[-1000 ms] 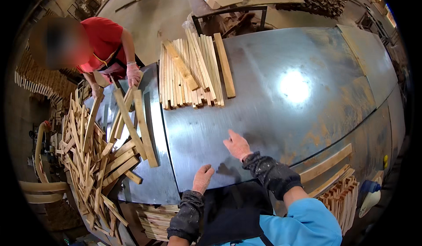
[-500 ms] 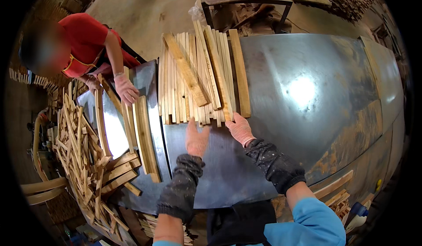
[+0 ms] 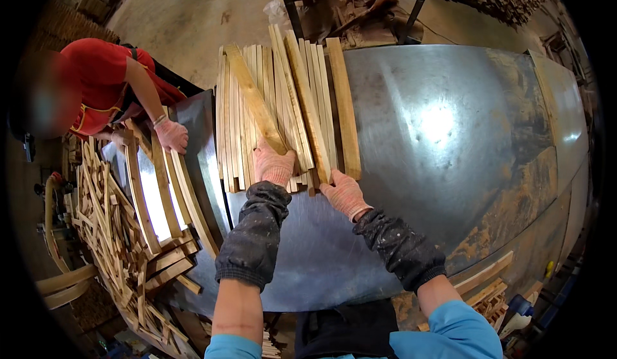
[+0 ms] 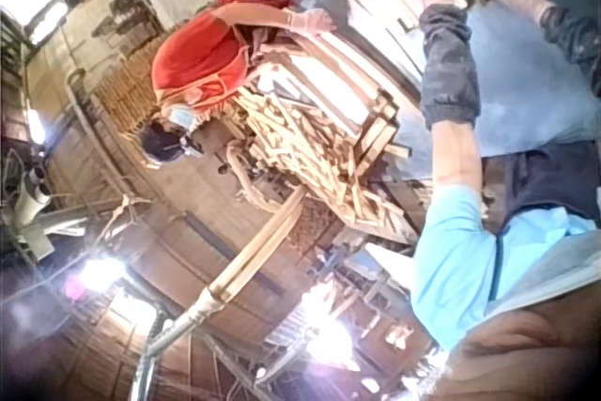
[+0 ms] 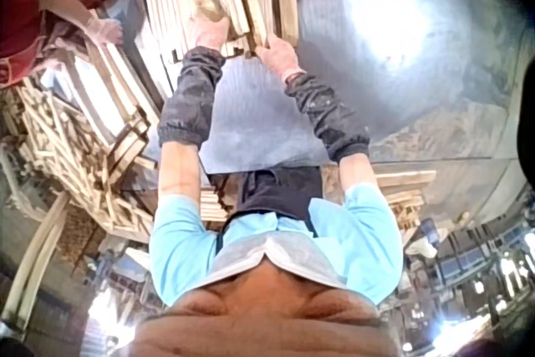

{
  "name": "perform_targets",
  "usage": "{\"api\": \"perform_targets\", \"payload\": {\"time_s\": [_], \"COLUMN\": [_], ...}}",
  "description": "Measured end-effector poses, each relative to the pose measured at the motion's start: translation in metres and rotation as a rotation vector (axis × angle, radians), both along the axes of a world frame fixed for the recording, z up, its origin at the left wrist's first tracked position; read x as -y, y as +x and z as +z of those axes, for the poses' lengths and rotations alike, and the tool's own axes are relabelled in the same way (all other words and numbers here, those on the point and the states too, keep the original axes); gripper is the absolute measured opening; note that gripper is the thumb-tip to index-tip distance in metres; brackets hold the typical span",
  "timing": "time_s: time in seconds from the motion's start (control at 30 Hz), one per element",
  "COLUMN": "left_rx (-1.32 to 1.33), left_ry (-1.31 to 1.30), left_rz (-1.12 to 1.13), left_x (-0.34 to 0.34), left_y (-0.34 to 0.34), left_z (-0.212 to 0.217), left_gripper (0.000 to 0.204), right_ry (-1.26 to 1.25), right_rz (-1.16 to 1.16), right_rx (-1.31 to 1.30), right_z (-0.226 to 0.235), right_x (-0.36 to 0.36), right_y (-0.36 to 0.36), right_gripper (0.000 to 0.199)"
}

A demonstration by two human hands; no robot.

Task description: The person repeatedly picks up bundles of thin wooden strips from a metal table, carries them to a conveyor belt, and places them onto the belt. The person also stacks the strips on the table and briefly interacts with a machine control panel.

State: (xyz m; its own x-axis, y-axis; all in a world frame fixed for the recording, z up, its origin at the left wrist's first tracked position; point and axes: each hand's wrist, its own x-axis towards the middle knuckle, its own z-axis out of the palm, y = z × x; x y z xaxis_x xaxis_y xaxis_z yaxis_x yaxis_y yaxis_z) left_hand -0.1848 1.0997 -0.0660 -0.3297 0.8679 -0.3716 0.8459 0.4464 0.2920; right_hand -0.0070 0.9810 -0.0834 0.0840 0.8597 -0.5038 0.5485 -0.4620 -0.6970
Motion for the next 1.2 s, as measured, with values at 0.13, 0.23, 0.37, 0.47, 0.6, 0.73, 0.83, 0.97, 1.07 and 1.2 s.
{"api": "perform_targets", "payload": {"time_s": [0.13,0.23,0.37,0.47,0.6,0.73,0.83,0.97,1.07,1.2], "left_rx": [0.548,0.816,1.022,0.921,1.045,1.054,0.997,1.009,1.047,1.102], "left_ry": [0.079,0.009,0.036,0.074,-0.141,-0.225,-0.277,-0.244,-0.254,-0.226], "left_rz": [0.071,0.104,0.270,0.245,0.243,0.348,0.322,0.254,0.265,0.281], "left_x": [0.018,0.038,0.060,0.091,0.158,0.230,0.268,0.291,0.294,0.300], "left_y": [-0.001,0.006,0.022,0.024,0.014,0.004,0.000,0.002,0.005,0.005], "left_z": [-0.009,-0.007,0.004,0.015,0.021,0.024,0.029,0.043,0.055,0.070], "left_gripper": [0.089,0.091,0.089,0.084,0.070,0.070,0.071,0.072,0.071,0.067], "right_ry": [0.030,-0.011,0.011,0.036,-0.022,-0.068,-0.227,-0.391,-0.146,-0.291], "right_rz": [0.005,0.052,0.057,0.014,-0.036,-0.022,-0.121,-0.330,-0.264,-0.283], "right_rx": [-0.012,0.049,0.017,-0.076,-0.245,-0.373,-0.655,-0.932,-0.987,-1.033], "right_z": [0.002,0.005,0.012,0.020,0.032,0.032,0.026,0.016,0.011,0.018], "right_x": [-0.003,-0.008,0.004,0.038,0.120,0.194,0.219,0.216,0.206,0.204], "right_y": [0.000,0.001,0.003,0.005,0.010,0.012,0.021,0.018,0.005,0.002], "right_gripper": [0.042,0.043,0.041,0.039,0.049,0.056,0.049,0.059,0.060,0.058]}}
